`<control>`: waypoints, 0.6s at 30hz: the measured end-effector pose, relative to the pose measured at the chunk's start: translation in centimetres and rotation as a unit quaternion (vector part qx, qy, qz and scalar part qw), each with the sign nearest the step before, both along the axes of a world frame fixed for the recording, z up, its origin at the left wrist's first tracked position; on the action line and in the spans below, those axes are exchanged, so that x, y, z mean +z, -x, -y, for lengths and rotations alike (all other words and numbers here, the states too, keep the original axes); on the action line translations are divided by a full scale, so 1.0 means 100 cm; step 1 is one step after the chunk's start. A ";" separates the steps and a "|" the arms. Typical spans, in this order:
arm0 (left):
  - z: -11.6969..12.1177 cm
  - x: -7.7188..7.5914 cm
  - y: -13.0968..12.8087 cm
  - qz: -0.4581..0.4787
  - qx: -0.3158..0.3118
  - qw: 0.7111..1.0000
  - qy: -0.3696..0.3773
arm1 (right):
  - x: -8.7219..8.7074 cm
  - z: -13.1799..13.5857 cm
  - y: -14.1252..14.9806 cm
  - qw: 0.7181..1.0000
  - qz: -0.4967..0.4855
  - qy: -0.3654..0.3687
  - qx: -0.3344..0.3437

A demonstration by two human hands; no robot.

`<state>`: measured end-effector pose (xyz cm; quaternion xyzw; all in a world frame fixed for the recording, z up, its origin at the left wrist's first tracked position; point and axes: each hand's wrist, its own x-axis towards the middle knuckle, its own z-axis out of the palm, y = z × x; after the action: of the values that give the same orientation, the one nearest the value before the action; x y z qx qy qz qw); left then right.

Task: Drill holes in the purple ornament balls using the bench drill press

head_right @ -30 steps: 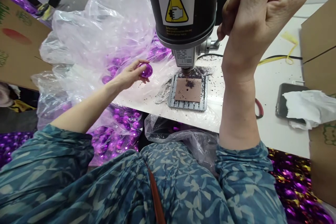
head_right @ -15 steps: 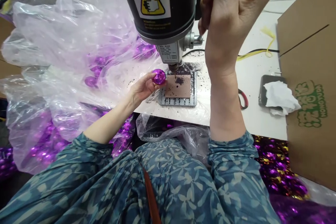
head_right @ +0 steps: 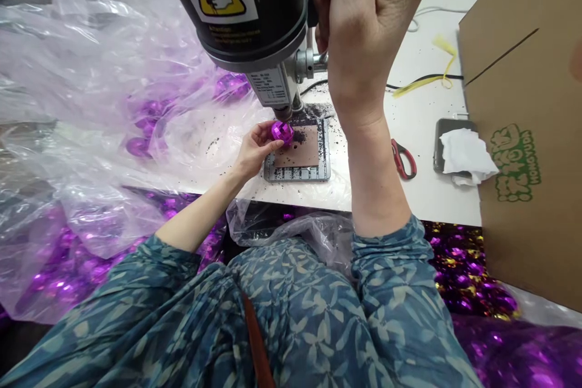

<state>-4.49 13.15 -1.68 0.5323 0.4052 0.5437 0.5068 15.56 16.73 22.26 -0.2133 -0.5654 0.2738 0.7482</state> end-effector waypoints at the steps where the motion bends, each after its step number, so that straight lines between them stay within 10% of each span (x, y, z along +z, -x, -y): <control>1: -0.001 -0.002 -0.001 -0.006 -0.005 1.000 -0.009 | 0.000 0.000 0.000 1.000 -0.009 -0.017 -0.008; 18: 0.000 -0.019 -0.011 -0.186 0.015 0.969 -0.160 | 0.005 0.006 -0.001 1.000 0.015 -0.018 -0.001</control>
<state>-3.42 13.15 -3.55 0.6921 0.4081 0.5001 0.3231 15.64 16.10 22.79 -0.2048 -0.5809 0.2597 0.7437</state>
